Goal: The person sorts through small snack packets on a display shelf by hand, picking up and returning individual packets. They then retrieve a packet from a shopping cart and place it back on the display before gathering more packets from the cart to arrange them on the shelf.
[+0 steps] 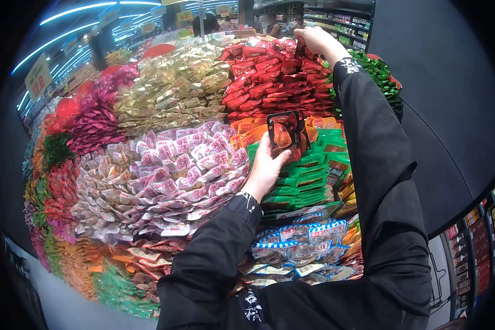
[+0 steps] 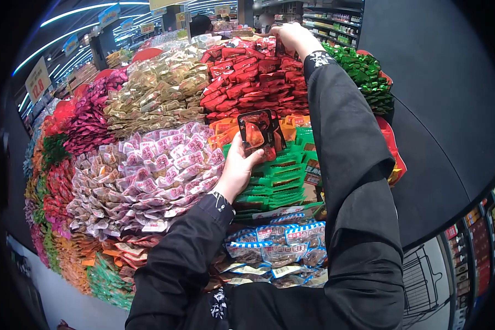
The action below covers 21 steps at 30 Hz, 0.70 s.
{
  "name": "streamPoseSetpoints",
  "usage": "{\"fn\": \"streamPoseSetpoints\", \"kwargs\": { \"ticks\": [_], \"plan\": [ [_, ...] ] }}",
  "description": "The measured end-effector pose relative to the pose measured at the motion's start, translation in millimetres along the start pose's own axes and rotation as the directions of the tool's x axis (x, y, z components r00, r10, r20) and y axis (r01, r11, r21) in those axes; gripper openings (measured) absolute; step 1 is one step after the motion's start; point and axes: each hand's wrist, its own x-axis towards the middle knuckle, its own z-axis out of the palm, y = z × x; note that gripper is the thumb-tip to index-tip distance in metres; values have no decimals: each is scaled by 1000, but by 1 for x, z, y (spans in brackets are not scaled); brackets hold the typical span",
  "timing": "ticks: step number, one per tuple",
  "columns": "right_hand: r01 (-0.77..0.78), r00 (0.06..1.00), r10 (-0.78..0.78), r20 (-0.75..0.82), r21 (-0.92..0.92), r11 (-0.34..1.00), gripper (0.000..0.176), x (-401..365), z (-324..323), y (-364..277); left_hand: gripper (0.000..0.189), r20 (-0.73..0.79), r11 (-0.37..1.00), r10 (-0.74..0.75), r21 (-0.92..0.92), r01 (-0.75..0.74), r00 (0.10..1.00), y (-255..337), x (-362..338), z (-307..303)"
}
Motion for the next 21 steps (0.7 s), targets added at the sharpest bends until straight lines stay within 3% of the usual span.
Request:
{"fn": "streamPoseSetpoints", "kwargs": {
  "ticks": [2,3,4,6,7,8,10,11,12,14,16,18,21],
  "plan": [
    [-229,965,166,205,339,913,32,4,9,-4,60,-1,1000,15,18,-15,1000,-1,-1,0],
    [-66,985,37,170,163,984,28,-5,14,-1,60,-4,999,4,32,-4,1000,-1,-1,0],
    [-157,966,106,237,207,966,32,-1,28,4,61,-8,999,-6,47,7,1000,-1,-1,0],
    [-241,965,217,144,178,954,40,5,57,11,60,-16,999,-16,34,16,1000,2,-3,2],
    [-205,976,183,118,220,954,48,4,58,12,60,-18,1000,-21,18,21,1000,3,-4,2],
    [-142,985,160,-69,211,967,42,-1,62,12,60,-24,1000,-21,21,22,999,3,-4,2],
    [-157,971,183,-153,167,973,32,-6,55,12,60,-23,1000,-15,-12,14,1000,4,-3,4],
    [-218,973,224,-53,94,971,21,-4,46,13,59,-30,999,-33,-32,33,999,4,-4,4],
    [-223,973,228,-48,95,970,21,-9,42,10,59,-29,999,-40,-33,39,999,4,-4,4],
    [-236,972,233,37,191,953,16,-14,45,15,59,-36,996,-51,-68,49,998,1,-3,3],
    [-210,977,215,2,225,951,16,-16,48,16,58,-38,997,-42,-64,39,998,2,-4,4],
    [-192,951,261,-163,350,917,17,-18,54,15,58,-23,997,-51,-66,49,998,6,-4,5],
    [-147,983,172,-61,293,945,24,-17,55,18,58,-25,997,-45,-63,43,999,4,-3,4]
  ]
}}
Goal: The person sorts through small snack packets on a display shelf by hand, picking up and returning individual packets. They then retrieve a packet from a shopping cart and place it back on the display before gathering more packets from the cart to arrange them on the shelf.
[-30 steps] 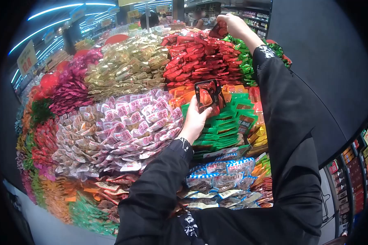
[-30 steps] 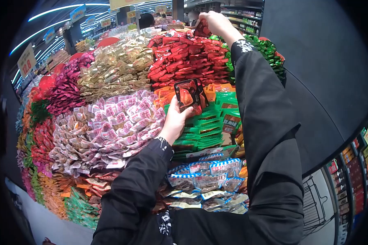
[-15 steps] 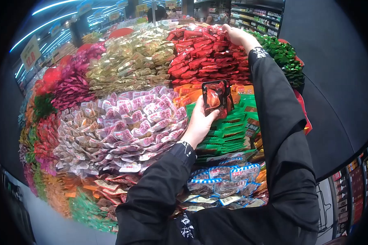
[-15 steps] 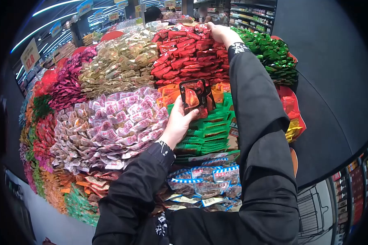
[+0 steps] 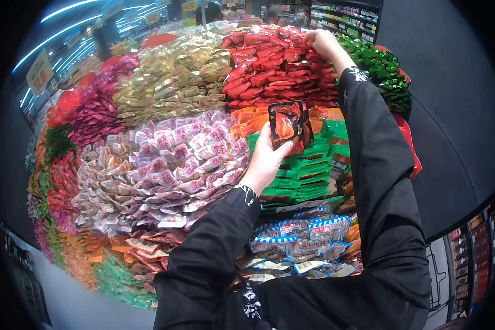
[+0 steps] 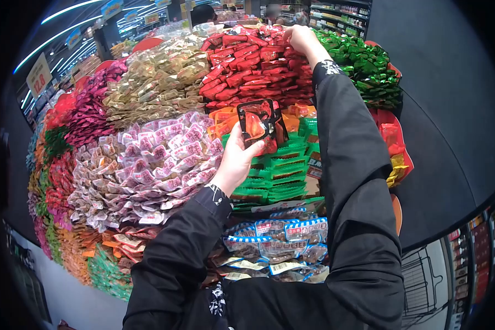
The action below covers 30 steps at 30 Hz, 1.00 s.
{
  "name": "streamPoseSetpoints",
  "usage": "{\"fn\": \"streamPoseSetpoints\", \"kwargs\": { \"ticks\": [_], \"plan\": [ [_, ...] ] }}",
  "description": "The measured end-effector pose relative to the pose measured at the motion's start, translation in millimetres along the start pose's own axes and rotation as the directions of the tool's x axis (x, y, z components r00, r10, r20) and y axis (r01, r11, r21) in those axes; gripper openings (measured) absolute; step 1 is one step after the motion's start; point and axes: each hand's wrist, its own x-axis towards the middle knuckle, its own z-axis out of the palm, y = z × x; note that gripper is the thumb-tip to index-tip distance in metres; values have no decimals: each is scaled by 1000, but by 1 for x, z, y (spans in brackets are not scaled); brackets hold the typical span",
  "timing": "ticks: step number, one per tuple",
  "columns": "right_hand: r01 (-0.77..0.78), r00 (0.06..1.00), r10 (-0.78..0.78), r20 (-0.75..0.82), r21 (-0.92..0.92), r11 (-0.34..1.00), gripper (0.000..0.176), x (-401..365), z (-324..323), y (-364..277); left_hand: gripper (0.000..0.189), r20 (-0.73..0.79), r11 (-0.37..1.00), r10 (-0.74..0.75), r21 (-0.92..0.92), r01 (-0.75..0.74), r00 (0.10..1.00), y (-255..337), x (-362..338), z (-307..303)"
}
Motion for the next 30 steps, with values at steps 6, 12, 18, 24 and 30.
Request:
{"fn": "streamPoseSetpoints", "kwargs": {
  "ticks": [6,12,18,24,30],
  "plan": [
    [-44,992,36,-118,-61,997,38,-15,3,-15,58,9,999,11,-32,-11,1000,0,0,-1],
    [246,863,-148,-483,146,958,20,-103,-19,-85,63,-101,986,45,-157,-61,994,-7,1,-2],
    [-242,965,159,210,464,852,41,-216,-37,-138,56,-56,989,65,-130,-72,996,-6,2,-4],
    [-259,965,194,177,520,814,48,-239,-8,-147,56,38,987,92,-132,-86,995,-5,0,-1],
    [-221,971,199,136,830,512,36,-224,-6,-134,56,20,995,16,-98,-14,1000,-7,1,-4]
  ]
}}
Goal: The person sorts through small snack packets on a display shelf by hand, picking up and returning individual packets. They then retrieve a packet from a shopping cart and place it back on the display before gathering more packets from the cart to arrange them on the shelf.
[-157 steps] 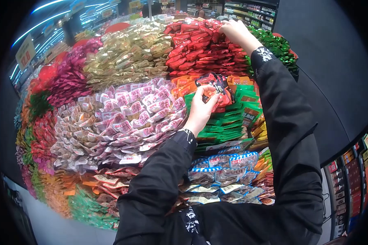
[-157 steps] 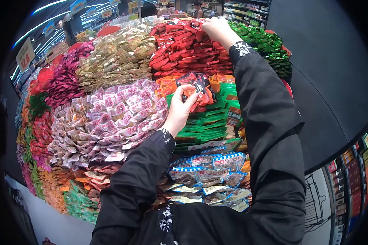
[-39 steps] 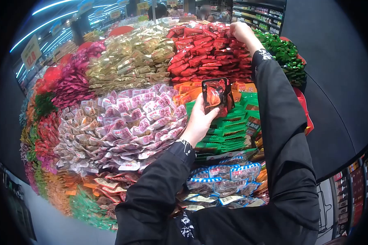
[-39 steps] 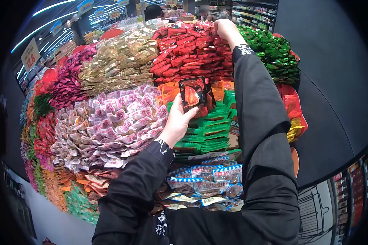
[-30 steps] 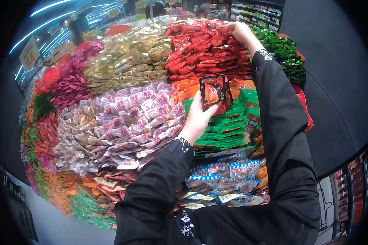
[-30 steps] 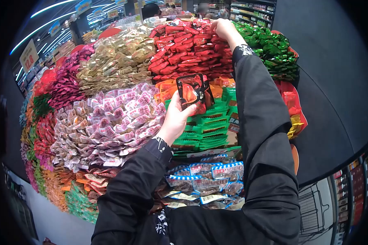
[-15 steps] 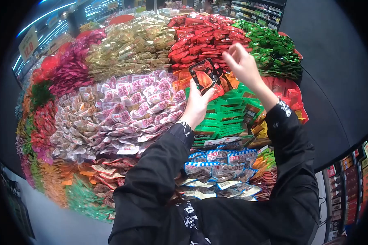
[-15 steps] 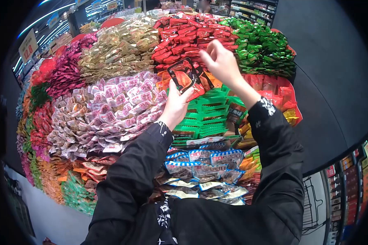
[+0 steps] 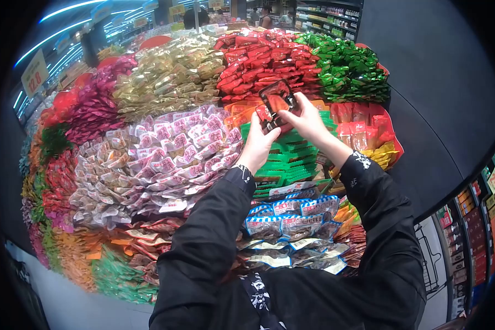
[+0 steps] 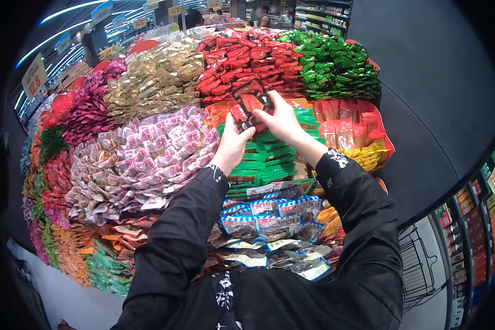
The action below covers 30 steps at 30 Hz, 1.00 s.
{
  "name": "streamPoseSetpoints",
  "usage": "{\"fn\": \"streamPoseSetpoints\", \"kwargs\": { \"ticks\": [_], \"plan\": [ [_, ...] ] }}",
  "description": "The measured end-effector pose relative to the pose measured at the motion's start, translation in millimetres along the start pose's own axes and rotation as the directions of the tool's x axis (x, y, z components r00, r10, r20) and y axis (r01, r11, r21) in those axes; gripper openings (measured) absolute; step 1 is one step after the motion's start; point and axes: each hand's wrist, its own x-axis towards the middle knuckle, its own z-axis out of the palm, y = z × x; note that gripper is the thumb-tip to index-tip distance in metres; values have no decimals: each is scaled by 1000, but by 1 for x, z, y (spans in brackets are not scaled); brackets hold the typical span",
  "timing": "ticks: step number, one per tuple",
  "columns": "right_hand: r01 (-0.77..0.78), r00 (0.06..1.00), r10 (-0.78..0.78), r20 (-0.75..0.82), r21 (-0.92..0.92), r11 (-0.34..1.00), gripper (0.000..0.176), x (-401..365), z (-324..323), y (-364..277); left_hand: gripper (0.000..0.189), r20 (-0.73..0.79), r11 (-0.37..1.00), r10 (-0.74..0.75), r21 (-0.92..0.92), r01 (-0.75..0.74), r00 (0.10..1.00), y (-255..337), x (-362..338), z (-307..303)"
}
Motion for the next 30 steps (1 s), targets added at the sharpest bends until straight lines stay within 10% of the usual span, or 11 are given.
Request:
{"fn": "streamPoseSetpoints", "kwargs": {
  "ticks": [1,4,7,10,15,30],
  "plan": [
    [-91,996,90,13,176,980,34,9,-7,-2,55,-25,1000,2,26,-1,1000,-5,3,-4],
    [81,982,-120,-144,-254,964,29,68,-49,0,55,-18,995,77,65,-76,997,-4,3,-1],
    [258,844,-524,-117,-767,587,31,112,-82,-49,56,-6,993,58,104,-57,998,-1,2,0],
    [246,847,-531,27,-905,346,31,154,-96,-79,56,-9,992,46,116,-44,999,-1,1,0],
    [340,859,-409,308,-941,5,21,200,-77,-89,60,2,982,83,169,-82,997,-2,3,-1],
    [392,860,-288,421,-907,-156,17,240,-16,-77,60,22,995,18,100,-20,1000,-6,3,-5]
  ]
}}
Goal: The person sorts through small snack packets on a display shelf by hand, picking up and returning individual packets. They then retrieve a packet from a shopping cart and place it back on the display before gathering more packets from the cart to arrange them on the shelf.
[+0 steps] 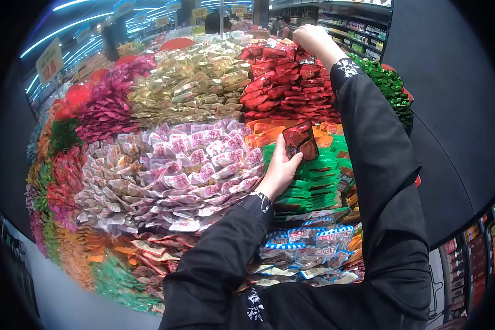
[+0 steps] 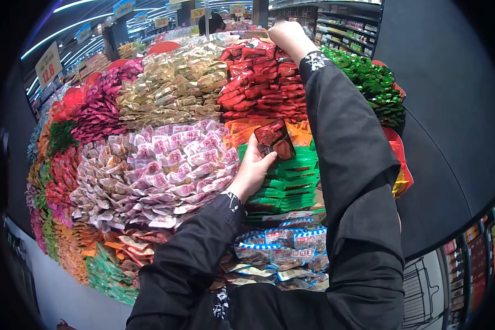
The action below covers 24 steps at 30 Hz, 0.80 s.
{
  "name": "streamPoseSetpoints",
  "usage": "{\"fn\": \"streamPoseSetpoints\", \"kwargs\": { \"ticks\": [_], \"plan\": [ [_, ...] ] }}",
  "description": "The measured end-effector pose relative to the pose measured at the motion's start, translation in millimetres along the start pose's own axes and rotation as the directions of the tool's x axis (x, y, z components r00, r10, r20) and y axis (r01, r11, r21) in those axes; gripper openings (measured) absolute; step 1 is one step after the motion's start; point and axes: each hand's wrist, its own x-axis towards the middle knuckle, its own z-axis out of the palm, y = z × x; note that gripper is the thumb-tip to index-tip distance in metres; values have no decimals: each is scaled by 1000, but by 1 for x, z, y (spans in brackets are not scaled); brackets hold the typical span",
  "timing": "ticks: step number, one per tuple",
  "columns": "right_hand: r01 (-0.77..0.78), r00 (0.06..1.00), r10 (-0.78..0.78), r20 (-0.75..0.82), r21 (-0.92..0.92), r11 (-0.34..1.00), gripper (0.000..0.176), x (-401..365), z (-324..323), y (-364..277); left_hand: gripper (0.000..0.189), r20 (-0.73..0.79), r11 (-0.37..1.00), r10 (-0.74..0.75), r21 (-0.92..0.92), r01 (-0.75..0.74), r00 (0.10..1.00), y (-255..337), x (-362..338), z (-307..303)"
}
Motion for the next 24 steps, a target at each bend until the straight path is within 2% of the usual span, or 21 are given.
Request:
{"fn": "streamPoseSetpoints", "kwargs": {
  "ticks": [2,3,5,7,8,9,10,11,12,13,15,16,19,24],
  "plan": [
    [-14,993,7,114,63,998,18,-3,0,-2,59,-19,999,34,11,-34,999,-1,1,1],
    [-87,967,66,246,79,993,21,-5,1,-6,59,-18,999,32,10,-32,999,-1,0,1],
    [-114,976,84,201,142,983,24,-6,25,-5,57,-23,999,49,13,-48,999,1,-1,1],
    [-365,906,253,340,320,874,30,0,40,-9,55,-16,999,48,20,-48,999,3,-1,2],
    [-317,850,161,502,244,916,34,2,36,-5,54,-7,999,43,20,-43,999,3,-1,2],
    [-318,851,161,500,247,916,34,-1,35,-5,54,-6,999,44,24,-44,999,4,-1,2],
    [-222,961,141,237,360,906,38,-6,36,-4,56,13,998,50,43,-50,999,4,-1,1],
    [-96,991,129,-46,440,893,43,-8,38,-3,58,31,997,54,60,-56,998,4,0,0],
    [-217,975,219,42,395,892,56,-8,37,3,59,30,997,50,56,-52,998,3,0,0],
    [-283,944,329,-31,440,852,52,-10,39,8,59,30,997,44,57,-46,999,3,-1,0],
    [-388,917,385,110,480,787,43,-5,51,29,54,-3,997,56,61,-55,998,5,-1,3],
    [-328,943,310,120,491,807,31,-11,52,35,54,-13,995,48,86,-47,999,6,-1,3],
    [-337,930,362,62,535,775,25,-21,61,31,54,-5,997,53,48,-53,999,8,-2,5],
    [-329,943,310,122,486,810,27,-14,64,19,55,2,989,75,125,-75,997,11,-2,6]
  ]
}}
